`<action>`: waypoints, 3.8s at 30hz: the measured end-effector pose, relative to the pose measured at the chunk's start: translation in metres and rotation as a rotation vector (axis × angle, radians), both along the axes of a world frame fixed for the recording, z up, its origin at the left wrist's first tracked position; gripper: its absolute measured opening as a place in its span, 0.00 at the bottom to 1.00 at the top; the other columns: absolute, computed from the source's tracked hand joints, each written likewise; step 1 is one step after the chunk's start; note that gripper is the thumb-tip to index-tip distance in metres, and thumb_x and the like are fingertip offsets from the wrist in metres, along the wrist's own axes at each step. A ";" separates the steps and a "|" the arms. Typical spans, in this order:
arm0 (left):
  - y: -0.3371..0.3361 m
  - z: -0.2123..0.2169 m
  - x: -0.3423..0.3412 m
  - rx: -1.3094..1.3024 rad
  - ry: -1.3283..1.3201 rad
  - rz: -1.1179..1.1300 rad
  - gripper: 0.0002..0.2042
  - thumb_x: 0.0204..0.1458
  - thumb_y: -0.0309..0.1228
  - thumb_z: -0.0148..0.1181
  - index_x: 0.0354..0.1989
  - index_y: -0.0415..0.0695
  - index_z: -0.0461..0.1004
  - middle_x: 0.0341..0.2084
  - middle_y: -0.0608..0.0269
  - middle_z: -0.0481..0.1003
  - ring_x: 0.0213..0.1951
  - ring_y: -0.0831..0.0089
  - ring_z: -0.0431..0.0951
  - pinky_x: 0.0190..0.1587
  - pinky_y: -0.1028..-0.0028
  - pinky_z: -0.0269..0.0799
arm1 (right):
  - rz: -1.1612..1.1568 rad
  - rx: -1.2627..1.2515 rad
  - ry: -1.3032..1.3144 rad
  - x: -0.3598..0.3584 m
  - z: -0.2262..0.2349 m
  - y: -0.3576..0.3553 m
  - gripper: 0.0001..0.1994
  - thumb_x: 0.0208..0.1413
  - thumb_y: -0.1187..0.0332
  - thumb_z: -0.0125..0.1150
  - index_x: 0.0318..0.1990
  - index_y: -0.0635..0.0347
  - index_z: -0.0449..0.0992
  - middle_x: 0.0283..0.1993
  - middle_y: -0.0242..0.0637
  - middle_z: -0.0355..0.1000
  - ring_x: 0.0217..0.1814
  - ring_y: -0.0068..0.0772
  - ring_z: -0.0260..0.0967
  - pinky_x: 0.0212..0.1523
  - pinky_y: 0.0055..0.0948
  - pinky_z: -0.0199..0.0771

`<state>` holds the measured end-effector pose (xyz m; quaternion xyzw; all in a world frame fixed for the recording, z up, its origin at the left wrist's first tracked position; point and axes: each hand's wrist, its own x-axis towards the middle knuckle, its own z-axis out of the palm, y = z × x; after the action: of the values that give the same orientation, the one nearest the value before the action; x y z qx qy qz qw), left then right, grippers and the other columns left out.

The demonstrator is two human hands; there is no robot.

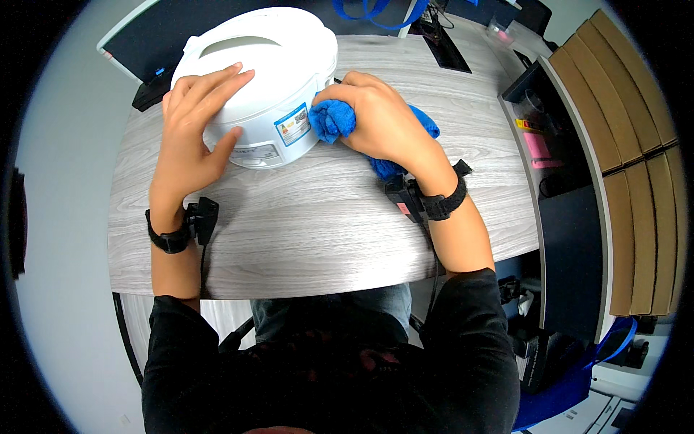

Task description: The person uses a screwdriver to fasten screws into the lid of a white rice cooker, then attaches a plastic hinge piece to the body. The person places the lid on the cooker and wipes the exterior with a blue cloth.

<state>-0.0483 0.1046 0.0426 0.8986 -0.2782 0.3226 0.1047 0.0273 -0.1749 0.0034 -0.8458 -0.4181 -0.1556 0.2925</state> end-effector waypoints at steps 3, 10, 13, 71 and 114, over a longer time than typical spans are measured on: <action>0.011 0.004 0.000 -0.008 0.064 -0.014 0.34 0.42 0.26 0.73 0.63 0.56 0.76 0.64 0.64 0.73 0.62 0.62 0.69 0.66 0.60 0.53 | -0.035 -0.094 0.067 0.000 0.001 0.001 0.31 0.32 0.81 0.76 0.50 0.48 0.82 0.45 0.36 0.76 0.50 0.45 0.76 0.52 0.40 0.80; 0.031 0.000 0.010 -0.015 -0.003 0.098 0.37 0.38 0.40 0.79 0.63 0.57 0.76 0.64 0.64 0.74 0.68 0.61 0.67 0.69 0.57 0.50 | 0.053 -0.036 0.076 -0.006 0.002 0.003 0.27 0.40 0.79 0.72 0.52 0.51 0.79 0.44 0.42 0.77 0.50 0.49 0.75 0.50 0.42 0.76; 0.029 -0.003 0.013 -0.025 -0.052 0.100 0.35 0.37 0.46 0.79 0.60 0.55 0.78 0.61 0.63 0.76 0.66 0.61 0.68 0.68 0.57 0.50 | 0.101 -0.013 0.049 -0.015 0.003 0.004 0.27 0.40 0.80 0.72 0.53 0.54 0.78 0.47 0.44 0.77 0.53 0.51 0.75 0.54 0.43 0.76; -0.022 -0.024 0.014 -0.099 -0.323 0.160 0.22 0.43 0.46 0.78 0.49 0.57 0.85 0.49 0.75 0.83 0.50 0.74 0.74 0.60 0.61 0.46 | 0.075 -0.005 -0.091 -0.045 -0.014 0.042 0.27 0.35 0.85 0.67 0.48 0.57 0.84 0.38 0.43 0.76 0.43 0.47 0.73 0.44 0.40 0.77; -0.003 -0.005 0.016 -0.170 -0.203 -0.031 0.23 0.35 0.30 0.78 0.43 0.47 0.78 0.46 0.63 0.80 0.47 0.65 0.72 0.53 0.60 0.50 | 0.117 -0.205 -0.026 -0.017 -0.033 0.017 0.30 0.35 0.87 0.66 0.53 0.57 0.82 0.42 0.42 0.75 0.46 0.46 0.70 0.49 0.40 0.73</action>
<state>-0.0326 0.1021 0.0373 0.8448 -0.2729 0.4327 0.1570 0.0103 -0.1580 -0.0299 -0.8433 -0.4842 -0.1059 0.2076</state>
